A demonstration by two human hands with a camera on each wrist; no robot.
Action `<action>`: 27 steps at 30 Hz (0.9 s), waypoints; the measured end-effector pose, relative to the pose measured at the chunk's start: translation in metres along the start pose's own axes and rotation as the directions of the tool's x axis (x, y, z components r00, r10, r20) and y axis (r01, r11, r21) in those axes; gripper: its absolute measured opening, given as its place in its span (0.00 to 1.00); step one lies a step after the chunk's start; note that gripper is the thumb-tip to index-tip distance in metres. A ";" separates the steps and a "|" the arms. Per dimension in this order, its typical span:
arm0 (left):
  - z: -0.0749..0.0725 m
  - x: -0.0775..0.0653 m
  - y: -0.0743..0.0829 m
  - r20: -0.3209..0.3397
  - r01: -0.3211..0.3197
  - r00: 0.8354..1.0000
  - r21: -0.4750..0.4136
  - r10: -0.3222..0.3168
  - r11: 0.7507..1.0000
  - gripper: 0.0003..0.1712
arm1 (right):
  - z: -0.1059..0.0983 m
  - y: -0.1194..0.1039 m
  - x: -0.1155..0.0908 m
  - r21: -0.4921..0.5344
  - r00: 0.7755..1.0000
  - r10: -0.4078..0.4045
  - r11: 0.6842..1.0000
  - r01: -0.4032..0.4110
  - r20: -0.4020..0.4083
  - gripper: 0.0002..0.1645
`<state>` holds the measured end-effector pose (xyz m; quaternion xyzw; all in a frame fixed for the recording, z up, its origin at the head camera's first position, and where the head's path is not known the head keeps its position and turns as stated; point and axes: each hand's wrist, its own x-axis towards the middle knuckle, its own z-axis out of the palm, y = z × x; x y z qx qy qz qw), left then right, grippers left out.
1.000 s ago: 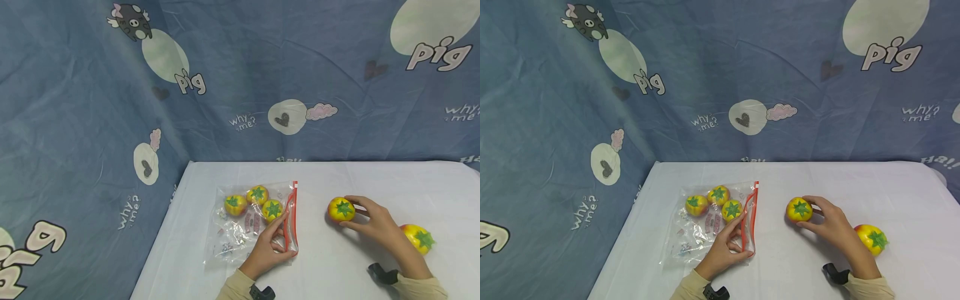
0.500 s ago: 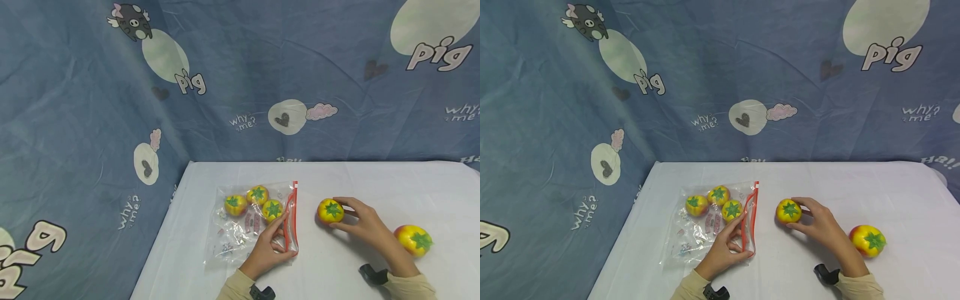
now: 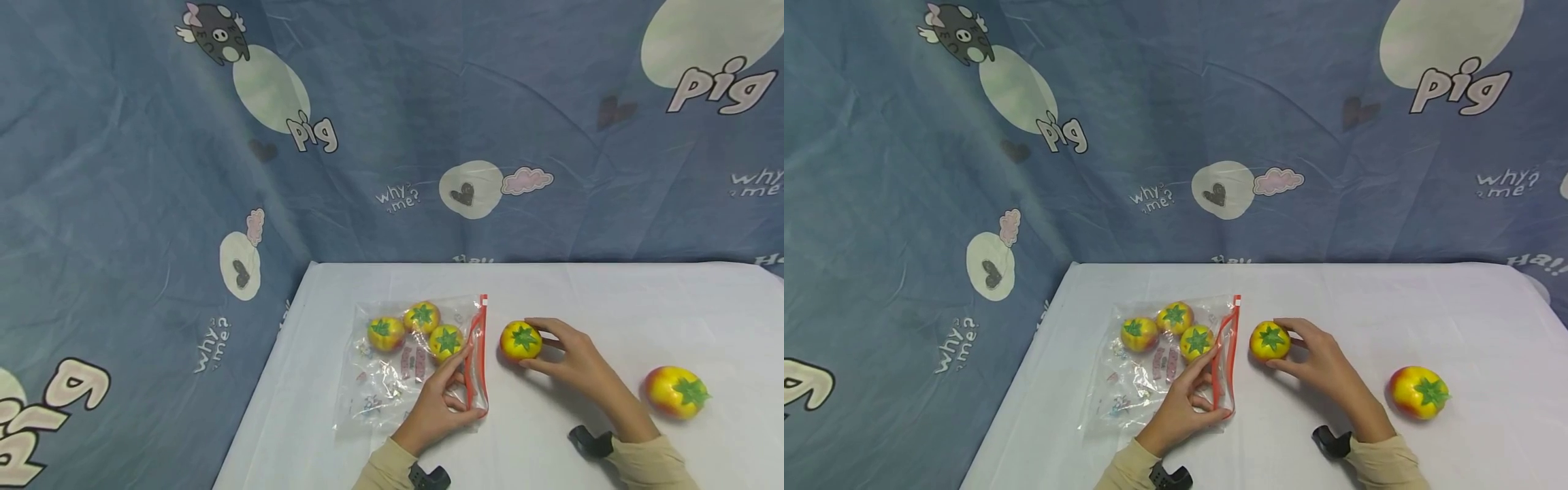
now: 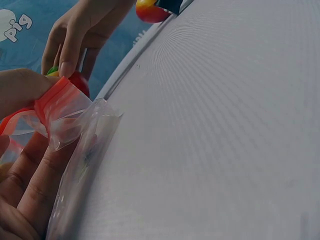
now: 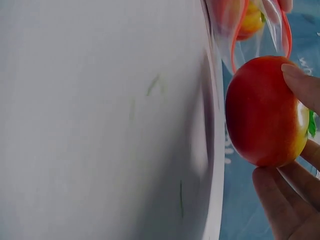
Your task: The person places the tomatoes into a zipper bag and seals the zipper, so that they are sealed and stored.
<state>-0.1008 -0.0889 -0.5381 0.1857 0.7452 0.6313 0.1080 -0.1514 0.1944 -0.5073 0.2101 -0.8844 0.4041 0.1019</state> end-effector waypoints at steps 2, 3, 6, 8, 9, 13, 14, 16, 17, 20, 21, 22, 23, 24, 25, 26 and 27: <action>0.000 0.000 0.000 0.000 -0.001 1.000 0.003 0.001 1.000 0.59 | 0.003 -0.002 0.002 0.004 1.000 0.003 1.000 -0.003 0.010 0.44; 0.000 0.000 0.000 0.000 -0.004 1.000 0.002 0.004 1.000 0.59 | 0.004 -0.003 0.004 0.002 1.000 0.002 1.000 -0.002 0.013 0.44; -0.001 0.000 0.000 0.000 -0.013 1.000 0.001 0.013 1.000 0.59 | 0.009 -0.007 0.007 0.023 1.000 -0.005 1.000 0.004 0.010 0.44; -0.001 0.000 -0.001 0.001 -0.014 1.000 0.000 0.014 1.000 0.59 | 0.012 -0.008 0.010 0.038 1.000 -0.016 0.999 0.016 0.002 0.44; -0.001 0.000 -0.001 0.001 -0.019 1.000 -0.001 0.019 1.000 0.59 | 0.013 -0.009 0.011 0.049 1.000 -0.021 0.999 0.021 -0.001 0.44; 0.000 0.000 -0.001 0.000 -0.022 1.000 -0.003 0.022 1.000 0.59 | 0.021 -0.011 0.015 0.085 0.999 -0.040 0.996 0.039 -0.001 0.43; 0.000 0.000 -0.001 -0.001 -0.027 1.000 -0.003 0.027 1.000 0.58 | 0.023 -0.012 0.016 0.093 0.999 -0.042 0.995 0.042 0.002 0.43; 0.000 0.000 -0.001 -0.003 -0.031 1.000 -0.002 0.031 1.000 0.58 | 0.026 -0.013 0.018 0.105 0.999 -0.045 0.993 0.043 0.012 0.43; 0.001 0.001 -0.001 -0.005 -0.036 0.999 -0.002 0.036 0.999 0.58 | 0.027 -0.013 0.018 0.109 0.999 -0.048 0.993 0.046 0.015 0.43; 0.001 0.000 -0.003 -0.004 -0.040 0.999 -0.003 0.040 0.999 0.58 | 0.030 -0.015 0.020 0.117 0.998 -0.051 0.992 0.048 0.027 0.43; 0.001 0.000 -0.003 -0.003 -0.036 0.999 -0.002 0.036 0.999 0.58 | 0.031 -0.015 0.021 0.115 0.998 -0.052 0.992 0.048 0.031 0.43; 0.000 0.000 -0.003 -0.002 -0.034 0.999 -0.001 0.034 0.999 0.58 | 0.032 -0.016 0.022 0.115 0.998 -0.054 0.992 0.050 0.035 0.43; 0.000 0.000 -0.003 -0.001 -0.034 0.999 -0.003 0.034 0.999 0.58 | 0.033 -0.016 0.022 0.119 0.998 -0.056 0.992 0.051 0.039 0.43; 0.000 0.000 -0.003 0.000 -0.030 1.000 -0.003 0.030 1.000 0.58 | 0.034 -0.017 0.023 0.124 0.997 -0.055 0.991 0.049 0.046 0.43; 0.000 0.000 -0.004 0.001 -0.033 0.999 -0.003 0.033 0.999 0.58 | 0.035 -0.017 0.023 0.126 0.997 -0.054 0.991 0.047 0.055 0.43; 0.000 0.000 -0.003 0.001 -0.030 1.000 -0.002 0.030 1.000 0.58 | 0.036 -0.018 0.024 0.129 0.997 -0.054 0.991 0.046 0.060 0.43; 0.000 0.000 -0.004 0.000 -0.032 0.999 -0.002 0.032 0.999 0.58 | 0.037 -0.018 0.024 0.129 0.996 -0.054 0.991 0.045 0.066 0.43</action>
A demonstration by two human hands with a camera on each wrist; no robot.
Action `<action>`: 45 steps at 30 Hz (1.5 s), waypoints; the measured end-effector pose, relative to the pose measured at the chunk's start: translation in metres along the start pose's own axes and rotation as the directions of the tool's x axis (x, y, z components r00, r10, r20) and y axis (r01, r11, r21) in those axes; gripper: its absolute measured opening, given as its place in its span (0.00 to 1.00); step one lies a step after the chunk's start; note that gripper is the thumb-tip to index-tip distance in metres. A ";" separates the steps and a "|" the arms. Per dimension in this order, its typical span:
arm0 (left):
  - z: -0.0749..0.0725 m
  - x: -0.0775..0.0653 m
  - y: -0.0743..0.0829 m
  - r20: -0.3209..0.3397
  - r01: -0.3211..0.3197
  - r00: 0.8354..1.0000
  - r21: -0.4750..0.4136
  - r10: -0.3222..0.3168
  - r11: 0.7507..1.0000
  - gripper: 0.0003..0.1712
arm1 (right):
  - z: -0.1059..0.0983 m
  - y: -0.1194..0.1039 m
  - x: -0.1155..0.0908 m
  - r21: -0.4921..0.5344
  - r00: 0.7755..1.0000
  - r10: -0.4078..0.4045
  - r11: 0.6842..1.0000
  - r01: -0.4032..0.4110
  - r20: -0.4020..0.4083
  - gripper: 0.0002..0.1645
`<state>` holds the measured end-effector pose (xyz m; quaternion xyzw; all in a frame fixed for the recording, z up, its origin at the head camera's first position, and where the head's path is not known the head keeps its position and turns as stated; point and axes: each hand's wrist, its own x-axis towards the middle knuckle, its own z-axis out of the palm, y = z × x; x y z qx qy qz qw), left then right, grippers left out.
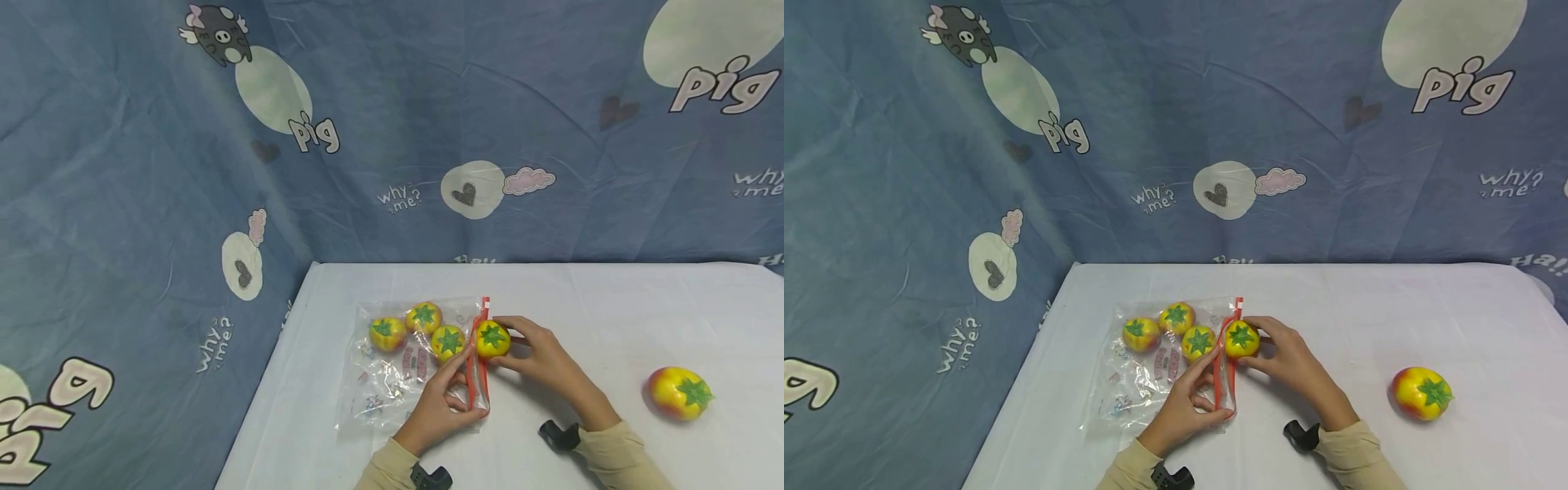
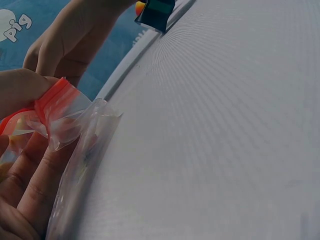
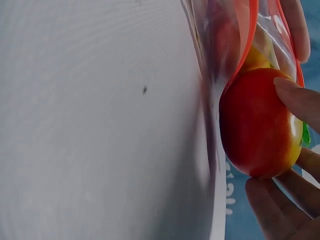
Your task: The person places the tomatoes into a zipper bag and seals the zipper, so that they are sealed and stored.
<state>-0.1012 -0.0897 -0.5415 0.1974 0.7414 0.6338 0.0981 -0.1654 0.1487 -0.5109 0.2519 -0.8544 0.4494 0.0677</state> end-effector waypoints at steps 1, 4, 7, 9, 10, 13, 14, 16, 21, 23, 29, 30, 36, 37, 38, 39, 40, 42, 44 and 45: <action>0.000 0.000 0.000 0.000 -0.005 1.000 0.000 0.005 1.000 0.58 | 0.001 0.000 0.000 0.005 1.000 0.002 1.000 -0.002 0.005 0.43; 0.000 0.000 0.000 -0.001 -0.019 1.000 -0.002 0.019 1.000 0.57 | 0.002 0.000 0.001 0.007 1.000 0.016 1.000 -0.016 0.019 0.43; 0.000 0.000 0.000 0.003 -0.036 0.999 -0.003 0.036 0.999 0.57 | 0.004 -0.001 0.001 0.006 0.999 0.026 1.000 -0.026 0.028 0.42; 0.000 0.000 -0.001 0.005 -0.036 0.999 -0.003 0.036 0.999 0.57 | 0.006 -0.001 0.001 -0.004 0.999 0.024 1.000 -0.024 0.029 0.42; 0.000 0.000 0.000 0.004 -0.034 0.999 -0.003 0.034 0.999 0.57 | 0.007 -0.001 0.002 -0.014 0.999 0.023 1.000 -0.022 0.024 0.42; 0.000 0.000 0.001 0.006 -0.015 1.000 0.003 0.015 1.000 0.58 | 0.009 -0.001 0.002 -0.047 1.000 0.005 0.999 -0.005 0.005 0.43; 0.000 0.000 0.001 0.005 -0.003 1.000 0.005 0.003 1.000 0.59 | 0.010 -0.001 0.002 -0.053 1.000 0.002 0.999 -0.002 0.001 0.43; -0.001 0.000 0.002 0.007 0.011 1.000 0.009 -0.012 1.000 0.59 | 0.010 -0.002 0.003 -0.050 1.000 0.007 0.999 -0.007 0.002 0.43; 0.000 0.000 0.004 0.009 0.035 0.999 0.002 -0.035 0.999 0.60 | 0.008 -0.001 0.002 0.009 0.997 0.075 0.997 -0.075 0.026 0.43; 0.000 0.000 0.004 0.009 0.036 0.999 -0.003 -0.036 0.999 0.60 | 0.006 0.001 0.001 0.069 0.994 0.103 0.992 -0.104 0.027 0.39; 0.000 0.000 0.003 0.006 0.028 1.000 -0.001 -0.028 1.000 0.60 | 0.005 0.006 0.000 0.213 0.995 0.101 0.972 -0.098 -0.006 0.31; 0.000 0.000 0.002 0.004 0.025 1.000 0.001 -0.025 1.000 0.60 | 0.006 0.006 0.001 0.208 0.996 0.093 0.974 -0.087 -0.017 0.31; -0.002 0.000 0.002 0.004 -0.004 1.000 0.016 0.004 1.000 0.58 | 0.020 -0.003 0.003 0.148 0.994 0.079 0.987 -0.066 -0.079 0.30; -0.002 0.000 0.002 0.003 -0.005 1.000 0.021 0.005 1.000 0.58 | 0.022 -0.005 0.003 0.138 0.994 0.074 0.988 -0.062 -0.084 0.30; -0.002 0.000 0.002 0.001 -0.001 1.000 0.028 0.001 1.000 0.58 | 0.023 -0.007 0.004 0.126 0.994 0.068 0.990 -0.057 -0.091 0.30; -0.002 0.000 0.002 0.000 -0.005 1.000 0.031 0.005 0.999 0.58 | 0.024 -0.007 0.004 0.114 0.993 0.063 0.992 -0.052 -0.097 0.30; -0.002 0.000 0.001 -0.001 0.000 1.000 0.035 0.000 0.999 0.58 | 0.025 -0.008 0.004 0.107 0.993 0.058 0.993 -0.047 -0.101 0.30; -0.002 0.000 0.001 -0.001 -0.001 1.000 0.038 0.001 0.999 0.58 | 0.025 -0.007 0.004 0.114 0.992 0.065 0.992 -0.053 -0.105 0.30; -0.001 0.001 0.001 0.005 0.000 1.000 0.031 0.000 1.000 0.58 | 0.022 -0.007 0.002 0.140 0.989 0.102 0.986 -0.088 -0.102 0.29; 0.000 0.001 0.002 0.008 -0.004 1.000 0.026 0.003 1.000 0.57 | 0.021 -0.006 0.001 0.155 0.987 0.126 0.982 -0.110 -0.099 0.29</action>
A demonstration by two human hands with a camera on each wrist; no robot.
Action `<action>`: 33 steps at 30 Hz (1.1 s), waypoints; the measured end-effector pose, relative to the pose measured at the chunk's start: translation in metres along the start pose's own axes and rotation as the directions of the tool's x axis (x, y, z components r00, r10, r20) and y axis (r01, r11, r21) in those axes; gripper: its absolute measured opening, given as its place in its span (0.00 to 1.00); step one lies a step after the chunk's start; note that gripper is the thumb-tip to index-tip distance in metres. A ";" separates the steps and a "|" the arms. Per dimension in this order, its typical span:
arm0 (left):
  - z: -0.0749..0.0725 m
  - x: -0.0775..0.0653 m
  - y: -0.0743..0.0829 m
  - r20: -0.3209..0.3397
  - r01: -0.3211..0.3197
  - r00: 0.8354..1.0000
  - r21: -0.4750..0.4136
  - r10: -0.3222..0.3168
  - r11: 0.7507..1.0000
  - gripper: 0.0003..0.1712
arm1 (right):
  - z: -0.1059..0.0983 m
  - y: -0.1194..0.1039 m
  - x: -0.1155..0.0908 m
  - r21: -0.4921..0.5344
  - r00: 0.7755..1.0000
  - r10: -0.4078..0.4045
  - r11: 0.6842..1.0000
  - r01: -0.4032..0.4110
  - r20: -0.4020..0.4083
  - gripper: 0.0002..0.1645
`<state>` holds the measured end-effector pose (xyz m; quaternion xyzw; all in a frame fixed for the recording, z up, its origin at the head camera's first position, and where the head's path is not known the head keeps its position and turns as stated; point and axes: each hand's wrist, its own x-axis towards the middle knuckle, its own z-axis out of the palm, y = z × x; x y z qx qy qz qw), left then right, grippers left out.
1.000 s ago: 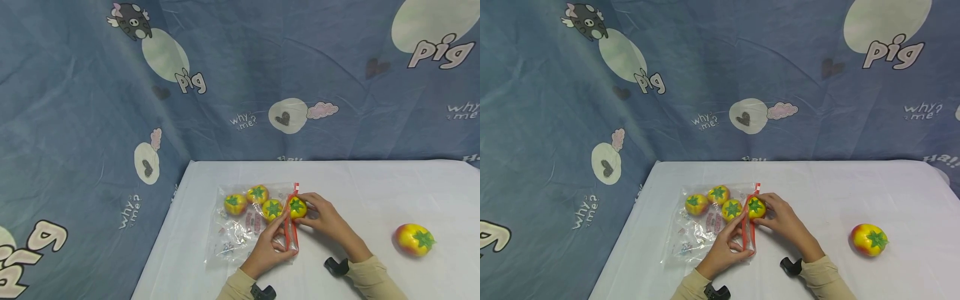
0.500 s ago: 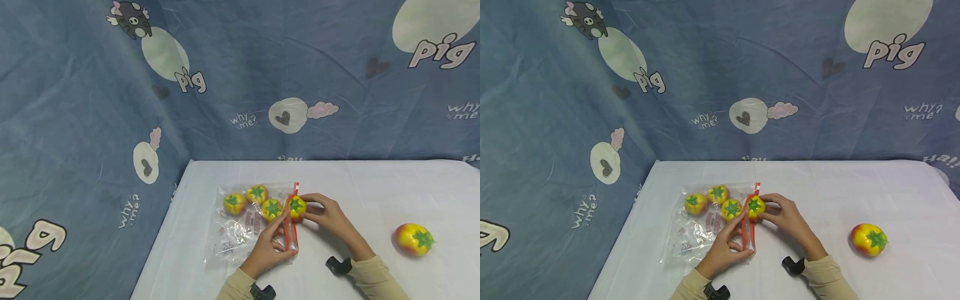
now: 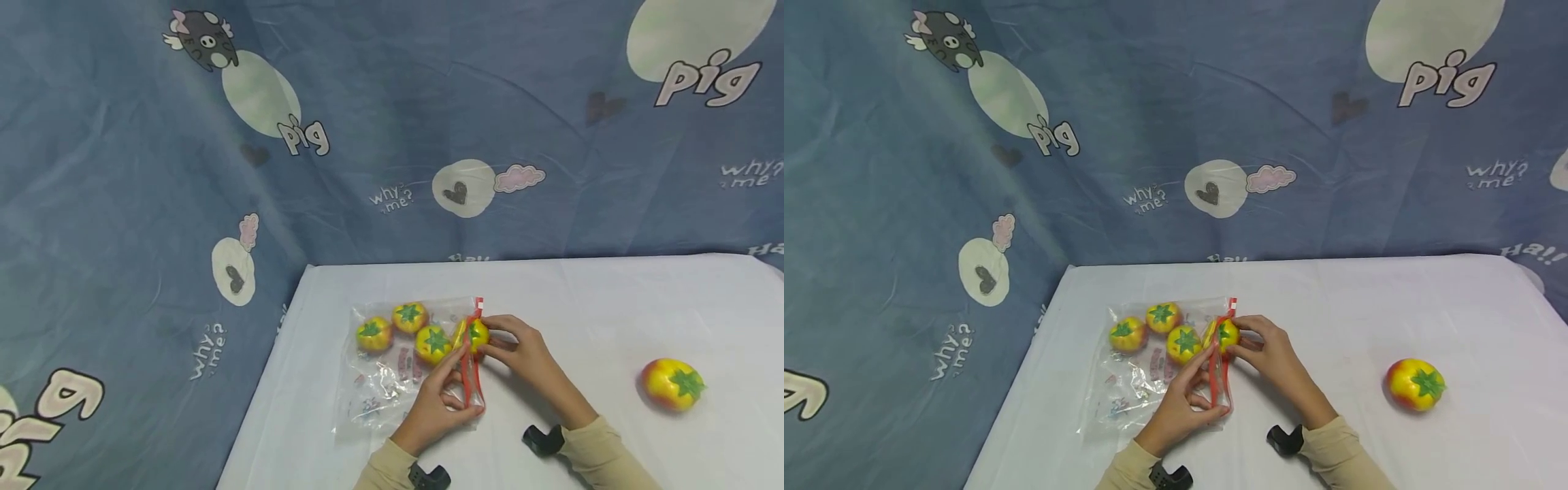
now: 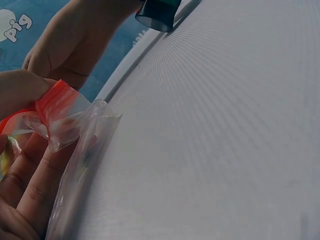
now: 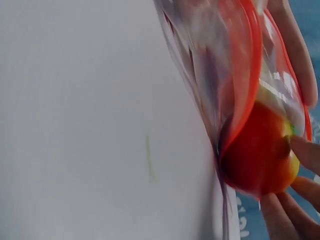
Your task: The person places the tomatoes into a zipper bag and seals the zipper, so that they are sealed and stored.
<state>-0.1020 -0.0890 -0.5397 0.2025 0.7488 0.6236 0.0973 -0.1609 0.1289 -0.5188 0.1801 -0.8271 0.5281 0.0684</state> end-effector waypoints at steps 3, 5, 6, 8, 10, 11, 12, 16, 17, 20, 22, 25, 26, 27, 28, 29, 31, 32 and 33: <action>0.000 0.000 0.000 0.002 0.003 1.000 -0.004 -0.003 1.000 0.58 | -0.003 0.001 0.000 0.034 0.998 0.068 0.997 -0.068 0.000 0.28; 0.000 0.001 0.000 0.003 0.008 1.000 0.000 -0.008 1.000 0.58 | -0.004 0.001 -0.001 0.042 0.995 0.101 0.994 -0.101 -0.003 0.28; 0.000 0.001 0.001 0.004 0.007 1.000 0.004 -0.007 1.000 0.58 | -0.004 0.001 -0.001 0.047 0.994 0.110 0.993 -0.110 -0.003 0.28; 0.000 0.001 0.001 0.003 0.007 1.000 0.011 -0.007 1.000 0.58 | -0.002 0.001 -0.001 0.049 0.994 0.113 0.992 -0.113 -0.004 0.28; -0.001 0.001 0.001 0.001 0.008 1.000 0.015 -0.008 1.000 0.58 | 0.001 0.001 -0.001 0.045 0.995 0.104 0.994 -0.104 -0.001 0.28; -0.001 0.001 0.001 -0.001 0.007 1.000 0.015 -0.007 1.000 0.58 | 0.003 0.000 -0.001 0.039 0.996 0.094 0.995 -0.094 0.003 0.28; -0.001 0.001 0.001 -0.003 0.009 1.000 0.012 -0.009 1.000 0.58 | 0.004 0.000 -0.001 0.030 0.996 0.085 0.996 -0.085 0.007 0.28; 0.000 0.001 0.000 -0.011 0.027 1.000 0.004 -0.027 1.000 0.57 | 0.006 0.001 0.000 0.020 0.998 0.057 0.998 -0.057 0.015 0.27; 0.000 0.001 0.000 -0.012 0.026 1.000 0.005 -0.026 1.000 0.57 | 0.006 0.002 0.000 0.020 0.998 0.055 0.998 -0.055 0.015 0.26; 0.000 0.000 -0.001 -0.010 0.020 1.000 0.004 -0.020 1.000 0.57 | 0.006 0.003 0.000 0.029 0.999 0.046 0.999 -0.046 0.011 0.25; 0.000 0.000 -0.001 -0.010 0.004 1.000 -0.002 -0.004 1.000 0.57 | 0.007 0.003 0.000 0.038 0.999 0.035 0.999 -0.035 0.007 0.25; 0.000 0.000 0.000 -0.010 -0.007 1.000 0.000 0.007 1.000 0.57 | 0.012 0.001 0.000 0.034 1.000 0.003 0.999 -0.003 0.001 0.25; 0.000 0.000 0.000 -0.011 -0.008 1.000 0.001 0.008 1.000 0.57 | 0.013 0.001 0.001 0.028 1.000 -0.004 1.000 0.004 0.003 0.25; 0.000 0.000 0.000 -0.014 -0.013 1.000 0.004 0.013 1.000 0.57 | 0.014 0.000 0.001 0.016 1.000 -0.010 1.000 0.010 0.003 0.25; 0.000 0.000 0.001 -0.015 -0.010 1.000 0.009 0.010 1.000 0.57 | 0.014 0.000 0.001 0.006 1.000 -0.013 1.000 0.013 0.003 0.25; 0.000 0.000 0.001 -0.016 -0.011 1.000 0.013 0.012 1.000 0.57 | 0.015 -0.001 0.002 0.006 1.000 -0.009 1.000 0.009 0.005 0.25; 0.000 0.000 0.001 -0.015 -0.006 1.000 0.014 0.006 1.000 0.57 | 0.013 -0.002 0.001 0.014 1.000 0.015 1.000 -0.015 0.010 0.25; 0.000 0.000 0.001 -0.015 -0.008 1.000 0.015 0.008 1.000 0.57 | 0.012 -0.002 0.001 0.022 1.000 0.026 0.999 -0.026 0.007 0.25; 0.000 0.000 0.002 -0.015 -0.007 1.000 0.015 0.007 1.000 0.56 | 0.011 -0.002 0.001 0.032 0.999 0.036 0.999 -0.036 0.006 0.24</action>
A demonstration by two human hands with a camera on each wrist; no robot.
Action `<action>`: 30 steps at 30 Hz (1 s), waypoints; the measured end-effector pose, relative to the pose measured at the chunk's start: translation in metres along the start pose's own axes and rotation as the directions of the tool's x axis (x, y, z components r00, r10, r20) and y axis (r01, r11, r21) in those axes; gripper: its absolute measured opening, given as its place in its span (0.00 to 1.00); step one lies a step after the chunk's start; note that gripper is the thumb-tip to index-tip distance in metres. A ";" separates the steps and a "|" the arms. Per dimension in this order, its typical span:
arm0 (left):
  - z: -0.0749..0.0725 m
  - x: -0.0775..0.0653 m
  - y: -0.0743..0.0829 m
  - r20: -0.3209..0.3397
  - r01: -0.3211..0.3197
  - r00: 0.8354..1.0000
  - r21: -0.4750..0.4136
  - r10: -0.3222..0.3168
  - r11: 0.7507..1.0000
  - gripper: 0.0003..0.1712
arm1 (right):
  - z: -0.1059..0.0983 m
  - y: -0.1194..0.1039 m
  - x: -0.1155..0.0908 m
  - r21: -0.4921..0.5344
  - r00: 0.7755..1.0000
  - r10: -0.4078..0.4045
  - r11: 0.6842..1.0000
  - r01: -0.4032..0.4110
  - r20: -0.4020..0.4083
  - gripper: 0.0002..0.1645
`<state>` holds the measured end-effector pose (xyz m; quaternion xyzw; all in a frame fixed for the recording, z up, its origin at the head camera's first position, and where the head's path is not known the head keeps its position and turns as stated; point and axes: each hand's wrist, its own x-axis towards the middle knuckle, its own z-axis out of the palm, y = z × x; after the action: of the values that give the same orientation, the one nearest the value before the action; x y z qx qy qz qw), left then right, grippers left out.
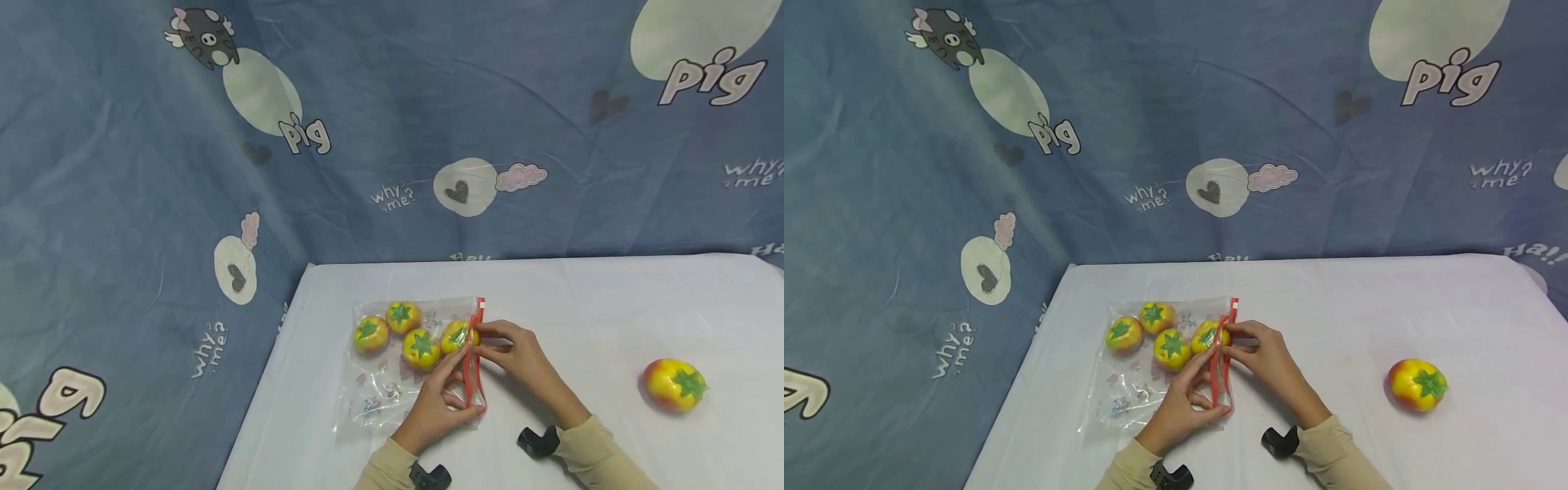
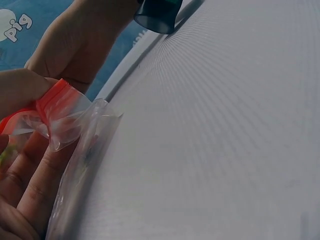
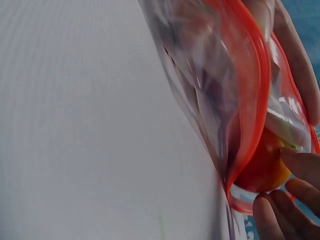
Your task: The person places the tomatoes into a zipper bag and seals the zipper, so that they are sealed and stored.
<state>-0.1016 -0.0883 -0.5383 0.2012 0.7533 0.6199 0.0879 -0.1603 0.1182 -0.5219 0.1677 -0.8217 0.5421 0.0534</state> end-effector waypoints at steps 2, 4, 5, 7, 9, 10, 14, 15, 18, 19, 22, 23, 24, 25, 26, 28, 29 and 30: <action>0.000 0.000 0.000 0.004 0.005 1.000 -0.004 -0.005 1.000 0.56 | -0.003 0.001 -0.001 0.017 1.000 0.017 1.000 -0.017 0.001 0.23; 0.000 0.000 0.001 0.009 0.019 1.000 -0.005 -0.019 1.000 0.56 | -0.004 0.002 -0.001 0.007 1.000 0.017 1.000 -0.017 -0.002 0.21; 0.001 0.000 0.001 0.011 0.023 1.000 -0.005 -0.023 1.000 0.56 | -0.005 0.002 -0.002 0.001 1.000 0.014 1.000 -0.014 -0.003 0.20; 0.001 0.000 0.001 0.019 0.034 0.999 -0.007 -0.034 0.999 0.57 | -0.005 0.002 -0.002 -0.007 1.000 0.014 1.000 -0.014 -0.002 0.19; 0.001 0.000 0.001 0.023 0.041 0.999 -0.006 -0.040 0.999 0.57 | -0.005 0.002 -0.002 -0.012 1.000 0.009 1.000 -0.009 -0.005 0.19; 0.001 0.000 0.001 0.024 0.041 0.999 -0.007 -0.041 0.999 0.57 | -0.004 0.002 -0.002 -0.013 1.000 0.006 1.000 -0.006 -0.005 0.20; 0.000 0.000 0.000 0.014 0.036 0.999 -0.008 -0.036 0.999 0.57 | -0.002 0.002 0.000 -0.012 1.000 -0.005 1.000 0.005 0.000 0.20; 0.000 0.000 0.000 0.012 0.036 0.999 -0.008 -0.036 0.999 0.57 | -0.001 0.002 0.000 -0.016 1.000 -0.006 1.000 0.006 0.003 0.20; 0.000 -0.001 0.000 0.008 0.036 0.999 -0.010 -0.036 0.999 0.57 | 0.000 0.002 0.000 -0.024 1.000 -0.014 1.000 0.014 0.010 0.18; 0.000 -0.001 0.000 0.008 0.037 0.999 -0.011 -0.037 0.999 0.57 | 0.000 0.002 0.000 -0.031 1.000 -0.011 0.999 0.011 0.010 0.18; 0.000 -0.001 0.000 0.010 0.027 1.000 -0.015 -0.027 1.000 0.57 | 0.001 0.002 0.000 -0.042 1.000 -0.004 0.999 0.005 0.012 0.17; 0.000 -0.001 0.000 0.011 0.027 1.000 -0.015 -0.026 1.000 0.57 | 0.002 0.002 0.000 -0.047 1.000 0.001 0.999 0.000 0.013 0.17; 0.000 -0.001 0.000 0.011 0.026 1.000 -0.012 -0.026 1.000 0.57 | 0.003 0.002 0.000 -0.051 1.000 0.005 0.999 -0.005 0.014 0.17; 0.000 -0.001 0.000 0.011 0.026 1.000 -0.011 -0.026 1.000 0.57 | 0.003 0.002 0.000 -0.054 1.000 0.005 0.999 -0.004 0.015 0.17; 0.000 -0.001 0.000 0.010 0.028 1.000 -0.009 -0.028 1.000 0.57 | 0.003 0.001 0.000 -0.052 1.000 0.000 0.999 0.001 0.018 0.17; 0.000 -0.001 0.000 0.010 0.029 1.000 -0.004 -0.029 1.000 0.57 | 0.004 0.001 -0.001 -0.053 1.000 -0.008 0.999 0.009 0.024 0.17; 0.000 -0.001 -0.001 0.010 0.035 0.999 -0.001 -0.035 0.999 0.57 | 0.004 0.002 -0.001 -0.053 1.000 -0.011 0.998 0.013 0.029 0.17; 0.000 -0.001 -0.001 0.009 0.027 1.000 0.000 -0.027 1.000 0.57 | 0.004 0.001 -0.001 -0.053 0.999 -0.015 0.998 0.016 0.035 0.18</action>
<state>-0.1006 -0.0889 -0.5393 0.1936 0.7556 0.6179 0.0995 -0.1597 0.1148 -0.5252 0.1821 -0.8354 0.5165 0.0476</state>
